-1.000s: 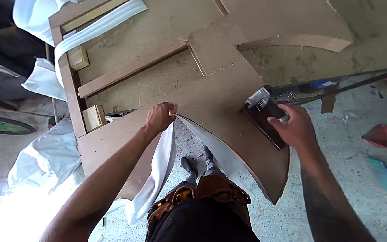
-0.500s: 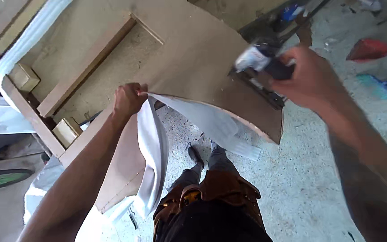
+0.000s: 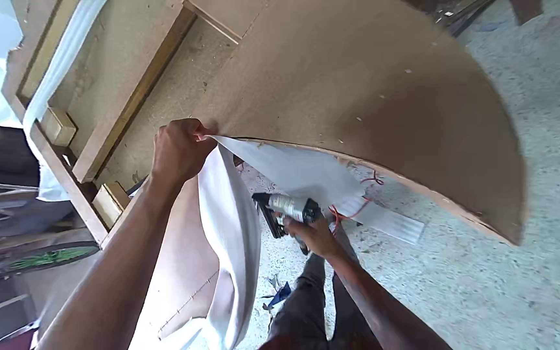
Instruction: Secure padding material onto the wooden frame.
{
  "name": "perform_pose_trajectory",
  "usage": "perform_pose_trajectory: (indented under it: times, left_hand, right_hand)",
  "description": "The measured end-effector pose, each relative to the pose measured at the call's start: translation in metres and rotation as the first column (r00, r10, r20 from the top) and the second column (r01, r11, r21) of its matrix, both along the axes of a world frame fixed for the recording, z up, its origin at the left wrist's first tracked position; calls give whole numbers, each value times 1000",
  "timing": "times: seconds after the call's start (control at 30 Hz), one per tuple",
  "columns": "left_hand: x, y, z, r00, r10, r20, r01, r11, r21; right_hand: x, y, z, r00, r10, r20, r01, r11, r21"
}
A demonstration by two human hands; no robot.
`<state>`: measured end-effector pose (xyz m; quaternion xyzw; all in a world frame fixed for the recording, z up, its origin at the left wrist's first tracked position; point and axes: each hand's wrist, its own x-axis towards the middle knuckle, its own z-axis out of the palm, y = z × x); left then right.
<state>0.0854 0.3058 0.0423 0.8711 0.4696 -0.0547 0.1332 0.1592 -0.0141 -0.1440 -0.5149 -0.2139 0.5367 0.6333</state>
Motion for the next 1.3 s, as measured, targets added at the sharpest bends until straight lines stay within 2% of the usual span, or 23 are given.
perform_pose_trajectory:
  times: [0.1, 0.2, 0.3, 0.47, 0.77, 1.03, 1.13, 1.3]
  left_hand:
    - [-2, -4, -1, 1000, 1, 11, -2, 1000, 25]
    - [-4, -3, -5, 1000, -1, 29, 0, 999, 40]
    - [-6, -1, -7, 999, -15, 41, 13, 999, 48]
    - [-7, -2, -8, 995, -59, 78, 53, 996, 70]
    - [-9, 1, -8, 991, -96, 94, 89, 993, 80]
    - [-11, -9, -4, 975, -117, 189, 118, 993, 8]
    - [-36, -42, 5, 977, -17, 215, 35, 996, -81]
    - [-104, -126, 4, 966, 158, 202, -111, 968, -227]
  right_hand:
    - [0, 58, -49, 988, -52, -145, 74, 987, 146]
    - [5, 112, -73, 968, -56, -244, 140, 929, 342]
    - [6, 156, -87, 949, 15, -315, 153, 851, 503]
    - [13, 179, -93, 956, 100, -276, 59, 856, 513]
    - [24, 171, -88, 910, 231, -345, -1, 833, 553]
    - [27, 115, -67, 933, 261, -250, -122, 878, 462]
    - [19, 92, -68, 925, 278, -259, -141, 885, 445]
    - [10, 53, -58, 924, 260, -280, -162, 930, 328]
